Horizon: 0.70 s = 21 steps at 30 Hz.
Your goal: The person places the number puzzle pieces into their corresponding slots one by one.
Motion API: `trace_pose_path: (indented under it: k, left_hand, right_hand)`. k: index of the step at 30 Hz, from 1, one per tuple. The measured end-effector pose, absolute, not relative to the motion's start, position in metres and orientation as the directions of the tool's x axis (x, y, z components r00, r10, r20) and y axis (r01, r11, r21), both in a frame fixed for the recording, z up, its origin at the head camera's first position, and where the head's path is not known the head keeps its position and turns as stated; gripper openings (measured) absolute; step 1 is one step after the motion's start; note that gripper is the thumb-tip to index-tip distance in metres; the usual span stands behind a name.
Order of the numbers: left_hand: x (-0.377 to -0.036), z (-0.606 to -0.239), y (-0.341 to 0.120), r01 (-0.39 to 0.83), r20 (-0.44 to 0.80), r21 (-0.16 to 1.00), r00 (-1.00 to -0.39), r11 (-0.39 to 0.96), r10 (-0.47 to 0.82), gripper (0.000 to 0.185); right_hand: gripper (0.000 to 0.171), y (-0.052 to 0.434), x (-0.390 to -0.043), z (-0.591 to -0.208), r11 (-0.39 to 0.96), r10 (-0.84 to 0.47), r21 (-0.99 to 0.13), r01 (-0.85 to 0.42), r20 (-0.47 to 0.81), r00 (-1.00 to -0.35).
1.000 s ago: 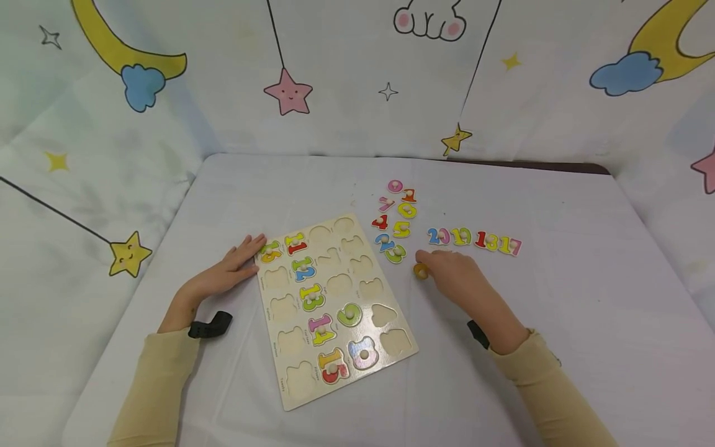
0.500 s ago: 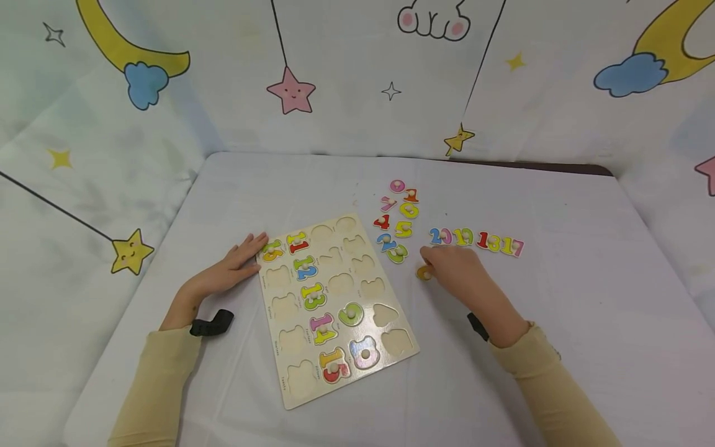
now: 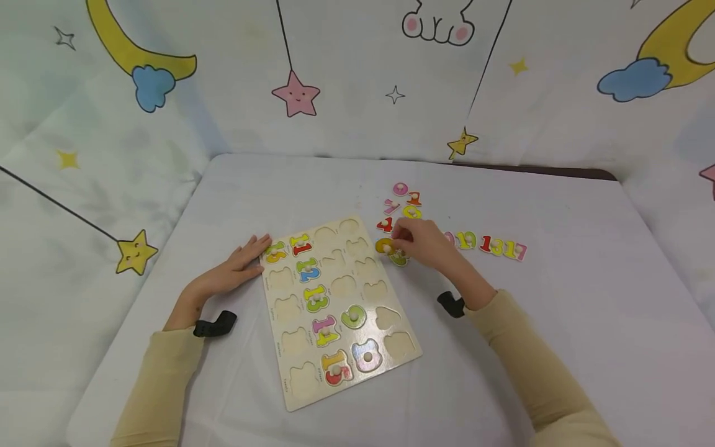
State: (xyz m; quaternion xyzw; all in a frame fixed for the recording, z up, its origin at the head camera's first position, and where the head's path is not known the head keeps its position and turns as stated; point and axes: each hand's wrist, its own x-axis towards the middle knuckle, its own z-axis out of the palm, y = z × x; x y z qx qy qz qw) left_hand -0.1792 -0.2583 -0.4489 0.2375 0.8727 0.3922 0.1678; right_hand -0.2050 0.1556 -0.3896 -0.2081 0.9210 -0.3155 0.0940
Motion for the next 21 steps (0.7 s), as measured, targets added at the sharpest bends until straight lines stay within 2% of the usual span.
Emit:
trace_pose_path:
  k: [4, 8, 21]
  left_hand:
    - [-0.179, -0.451, -0.258, 0.304, -0.088, 0.763, -0.826, 0.571, 0.556, 0.06]
    - [-0.179, -0.45, -0.257, 0.303, -0.081, 0.77, -0.827, 0.561, 0.557, 0.059]
    - [-0.178, -0.449, -0.256, 0.298, -0.095, 0.758, -0.83, 0.58, 0.55, 0.06]
  right_hand:
    - [0.007, 0.13, -0.227, -0.393, 0.634, -0.465, -0.71, -0.306, -0.034, -0.885]
    - [0.008, 0.104, -0.248, -0.404, 0.582, -0.504, -0.753, -0.306, -0.04, -0.863]
    - [0.009, 0.057, -0.277, -0.424, 0.608, -0.534, -0.722, -0.331, -0.063, -0.843]
